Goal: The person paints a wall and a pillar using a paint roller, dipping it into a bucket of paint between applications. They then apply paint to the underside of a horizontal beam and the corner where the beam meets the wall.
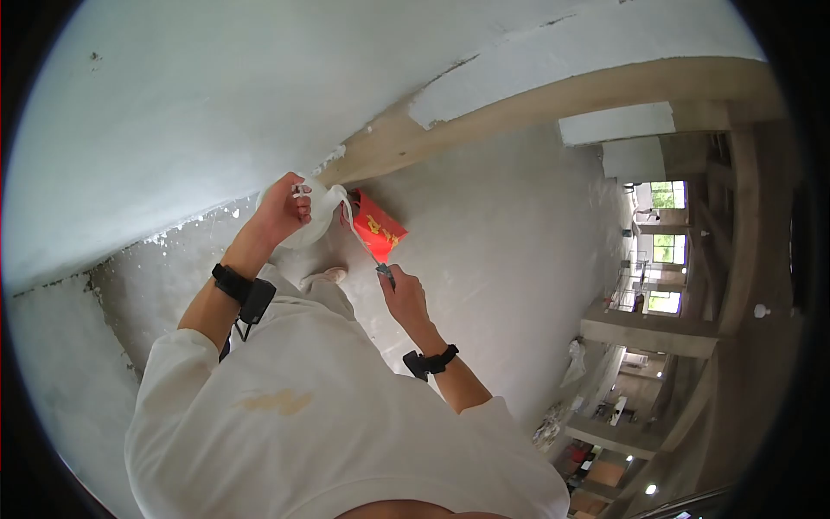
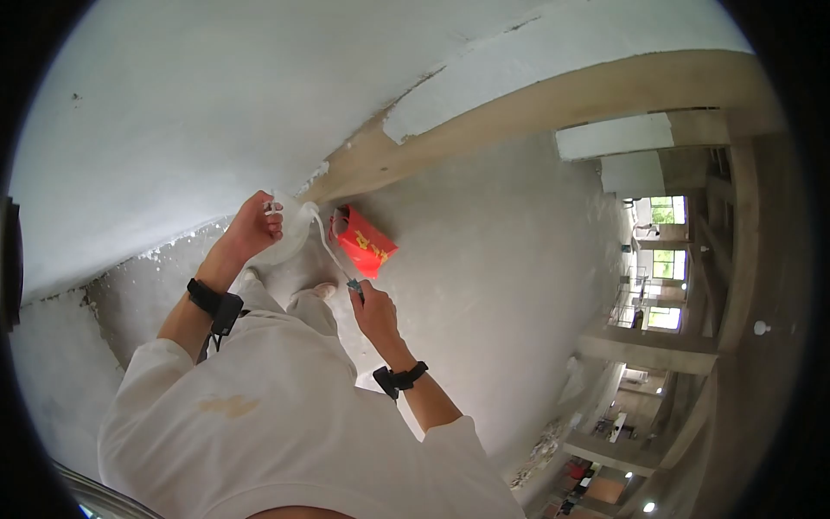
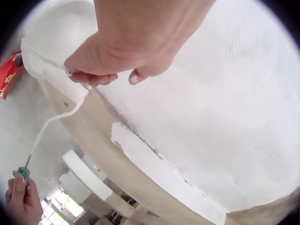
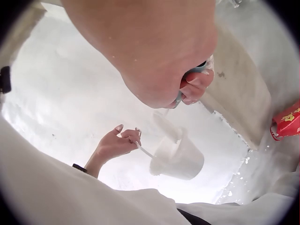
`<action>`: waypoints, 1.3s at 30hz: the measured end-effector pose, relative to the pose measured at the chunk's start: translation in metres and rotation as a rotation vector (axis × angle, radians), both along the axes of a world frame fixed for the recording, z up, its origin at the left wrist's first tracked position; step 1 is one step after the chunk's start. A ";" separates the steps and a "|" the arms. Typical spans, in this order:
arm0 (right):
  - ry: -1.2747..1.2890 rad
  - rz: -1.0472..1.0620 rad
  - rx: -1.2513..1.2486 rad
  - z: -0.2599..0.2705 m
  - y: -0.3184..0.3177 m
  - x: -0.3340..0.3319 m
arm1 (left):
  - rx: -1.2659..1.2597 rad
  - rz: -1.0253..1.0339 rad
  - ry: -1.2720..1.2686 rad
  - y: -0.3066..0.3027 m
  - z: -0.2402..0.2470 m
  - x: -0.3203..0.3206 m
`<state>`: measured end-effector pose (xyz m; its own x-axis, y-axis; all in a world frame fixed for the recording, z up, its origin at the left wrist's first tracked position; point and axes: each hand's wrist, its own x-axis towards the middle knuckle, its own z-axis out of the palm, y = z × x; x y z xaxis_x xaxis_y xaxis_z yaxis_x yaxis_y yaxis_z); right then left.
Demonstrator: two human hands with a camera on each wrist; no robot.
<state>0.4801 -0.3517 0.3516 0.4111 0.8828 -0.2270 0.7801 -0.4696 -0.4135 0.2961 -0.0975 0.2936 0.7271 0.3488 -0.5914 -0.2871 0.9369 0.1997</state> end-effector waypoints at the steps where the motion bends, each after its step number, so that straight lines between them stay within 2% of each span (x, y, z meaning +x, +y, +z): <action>1: 0.007 0.014 0.048 -0.002 0.001 0.002 | 0.008 -0.003 -0.001 0.000 0.001 0.000; 6: 0.080 0.022 0.136 -0.006 0.006 0.018 | 0.005 0.014 -0.003 0.002 -0.008 0.004; 8: 0.337 -0.138 -0.005 -0.004 0.012 0.034 | 0.001 0.019 -0.006 0.003 -0.008 0.003; 11: 0.439 -0.206 -0.157 0.021 0.030 0.046 | 0.029 0.007 -0.035 0.003 -0.007 0.002; 13: 0.427 -0.181 -0.185 0.027 0.038 0.054 | 0.047 0.003 -0.038 0.004 -0.003 0.002; 15: 0.240 0.028 -0.195 0.032 0.047 0.061 | 0.055 0.006 -0.031 0.004 0.000 0.002; 20: 0.215 0.089 -0.213 0.042 0.066 0.056 | 0.063 0.044 -0.042 0.004 0.000 -0.004; 23: 0.292 0.060 -0.214 0.038 0.077 0.058 | 0.074 0.051 -0.041 0.005 0.004 -0.007; 25: 0.146 0.211 -0.194 0.042 0.084 0.057 | 0.091 0.061 -0.037 0.005 0.008 -0.010; 28: 0.039 0.286 -0.162 0.050 0.091 0.054 | 0.090 0.068 -0.049 0.006 0.004 -0.015; 32: -0.056 0.315 -0.101 0.064 0.097 0.048 | 0.086 0.089 -0.046 0.008 0.001 -0.020; 39: 0.071 0.285 -0.104 0.051 0.092 0.044 | 0.036 0.120 -0.063 0.010 0.006 -0.024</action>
<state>0.5243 -0.2596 0.4025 0.1302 0.9307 -0.3417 0.8575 -0.2787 -0.4325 0.2722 -0.0875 0.2995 0.7141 0.4554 -0.5316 -0.4095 0.8877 0.2104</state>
